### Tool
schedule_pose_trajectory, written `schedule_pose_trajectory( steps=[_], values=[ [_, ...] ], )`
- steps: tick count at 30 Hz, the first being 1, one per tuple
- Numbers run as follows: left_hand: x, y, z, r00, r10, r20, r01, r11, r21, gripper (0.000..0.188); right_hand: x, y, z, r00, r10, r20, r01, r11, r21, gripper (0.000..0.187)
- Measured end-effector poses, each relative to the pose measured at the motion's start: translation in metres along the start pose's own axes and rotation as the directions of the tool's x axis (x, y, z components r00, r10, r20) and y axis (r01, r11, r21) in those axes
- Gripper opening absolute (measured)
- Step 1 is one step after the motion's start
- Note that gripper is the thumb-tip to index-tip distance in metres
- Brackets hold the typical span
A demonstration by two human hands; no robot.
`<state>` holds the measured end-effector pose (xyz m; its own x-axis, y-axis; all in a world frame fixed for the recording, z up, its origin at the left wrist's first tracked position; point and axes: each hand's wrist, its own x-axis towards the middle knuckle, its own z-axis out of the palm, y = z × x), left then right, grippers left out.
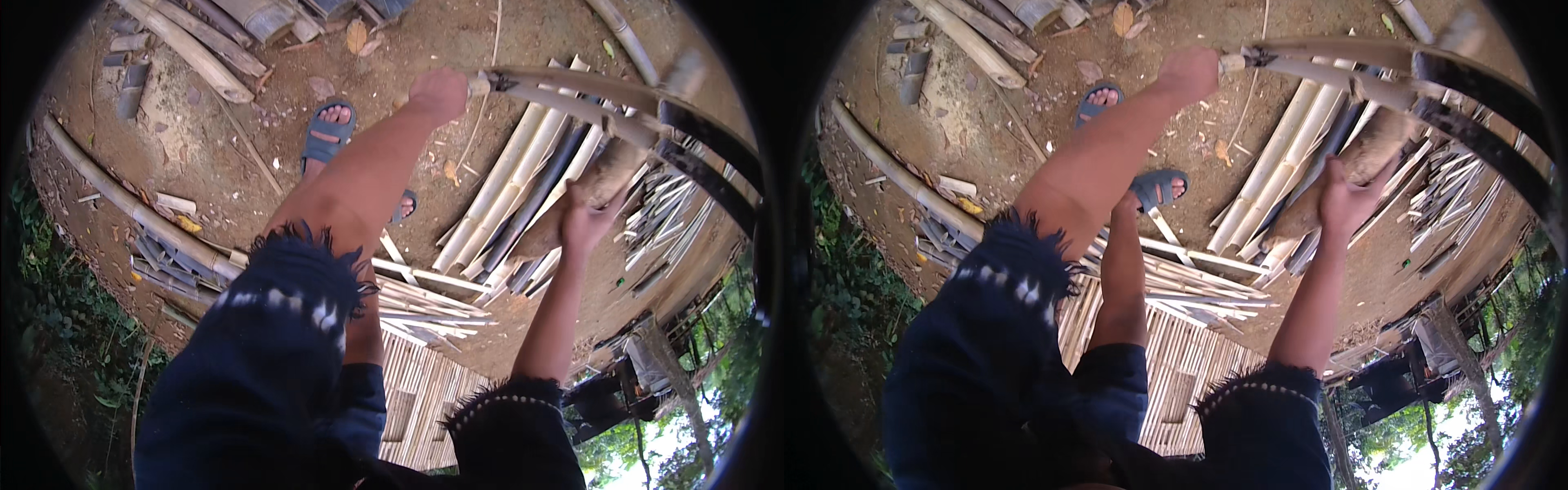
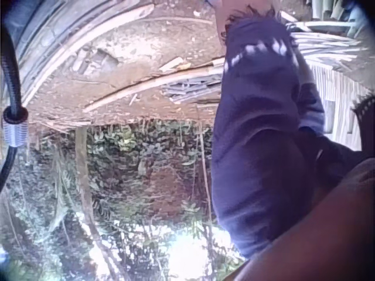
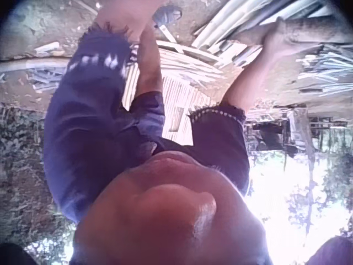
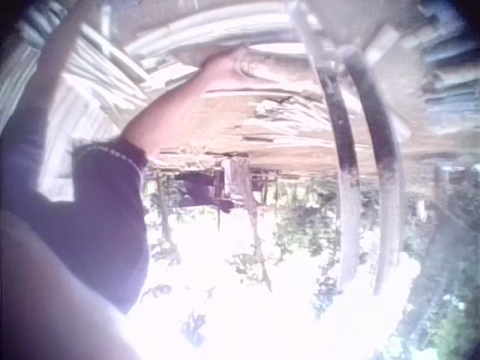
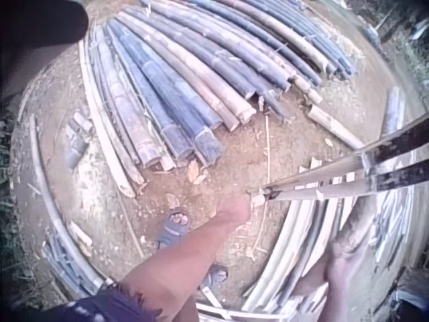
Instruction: The person processes bamboo by using a large blade and a wooden mallet to split long bamboo stalks into thin strips and further refine them by hand.
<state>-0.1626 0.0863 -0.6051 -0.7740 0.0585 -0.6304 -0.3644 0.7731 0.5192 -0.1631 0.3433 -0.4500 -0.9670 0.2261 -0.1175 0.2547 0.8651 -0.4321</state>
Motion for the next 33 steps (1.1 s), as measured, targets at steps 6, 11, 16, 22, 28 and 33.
schedule_pose_trajectory(
  steps=[6, 11, 16, 22, 28, 33],
  values=[
    [0.016, 0.002, -0.001, 0.998, 0.061, 0.005, -0.061, 0.997, 0.037, 0.03, -0.017, 0.026, 0.025, 0.881, -0.182, -0.436, 0.195, 0.981, -0.015, 0.116],
    [0.025, 0.016, 0.016, 0.99, 0.113, 0.079, -0.126, 0.977, 0.172, 0.031, -0.037, 0.082, 0.079, 0.893, 0.234, 0.384, -0.012, 0.866, -0.499, 0.109],
    [0.057, 0.022, 0.03, 0.995, 0.096, -0.019, -0.093, 0.985, 0.143, 0.025, -0.003, 0.09, 0.02, 0.99, -0.136, 0.042, 0.143, 0.956, -0.255, 0.106],
    [0.058, -0.016, 0.03, 0.992, 0.074, -0.098, -0.061, 0.989, 0.132, 0.031, 0.012, 0.067, 0.023, 0.854, -0.021, -0.519, 0.17, 0.956, 0.24, 0.115],
    [0.072, -0.01, 0.033, 0.966, -0.153, 0.207, 0.125, 0.981, 0.146, 0.037, -0.011, 0.103, 0.151, 0.788, 0.322, 0.524, 0.041, 0.823, -0.567, 0.111],
    [0.061, -0.074, 0.081, 0.972, -0.213, 0.096, 0.209, 0.976, 0.054, 0.039, 0.007, 0.104, 0.144, 0.955, 0.073, 0.286, 0.022, 0.948, -0.316, 0.106]
  ],
)
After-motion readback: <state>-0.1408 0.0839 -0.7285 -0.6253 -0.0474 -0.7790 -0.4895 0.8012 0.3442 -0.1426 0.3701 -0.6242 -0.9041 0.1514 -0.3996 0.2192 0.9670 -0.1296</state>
